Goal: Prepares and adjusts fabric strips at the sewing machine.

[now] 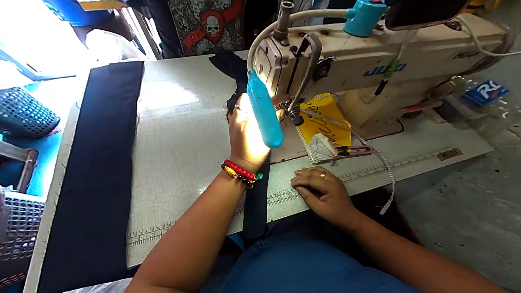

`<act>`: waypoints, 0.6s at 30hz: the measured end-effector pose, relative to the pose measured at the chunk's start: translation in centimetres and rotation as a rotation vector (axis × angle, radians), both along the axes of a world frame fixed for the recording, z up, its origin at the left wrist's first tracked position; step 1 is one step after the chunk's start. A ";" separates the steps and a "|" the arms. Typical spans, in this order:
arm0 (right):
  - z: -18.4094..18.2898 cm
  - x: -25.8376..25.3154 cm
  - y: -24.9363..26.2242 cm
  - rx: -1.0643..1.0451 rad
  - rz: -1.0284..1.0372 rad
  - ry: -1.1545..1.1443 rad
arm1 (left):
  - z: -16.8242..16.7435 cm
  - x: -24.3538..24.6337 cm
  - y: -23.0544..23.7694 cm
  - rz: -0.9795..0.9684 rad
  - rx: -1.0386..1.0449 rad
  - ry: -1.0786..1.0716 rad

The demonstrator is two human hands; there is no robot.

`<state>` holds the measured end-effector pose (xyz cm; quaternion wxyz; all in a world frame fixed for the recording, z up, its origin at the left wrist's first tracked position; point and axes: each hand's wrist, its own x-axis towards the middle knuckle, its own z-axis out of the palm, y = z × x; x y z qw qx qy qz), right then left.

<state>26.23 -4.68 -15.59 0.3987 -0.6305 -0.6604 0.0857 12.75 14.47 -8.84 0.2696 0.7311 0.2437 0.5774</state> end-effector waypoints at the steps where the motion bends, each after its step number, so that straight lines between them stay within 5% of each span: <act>1: 0.0 0.0 0.0 -0.001 -0.003 0.000 | 0.0 0.0 0.0 0.003 0.007 -0.001; 10: 0.0 -0.1 0.0 -0.011 -0.003 0.002 | -0.3 0.5 -0.2 0.039 0.003 -0.058; 18: 0.1 -0.1 0.0 -0.019 0.009 -0.010 | 0.3 -3.7 -3.5 -0.334 -0.281 0.163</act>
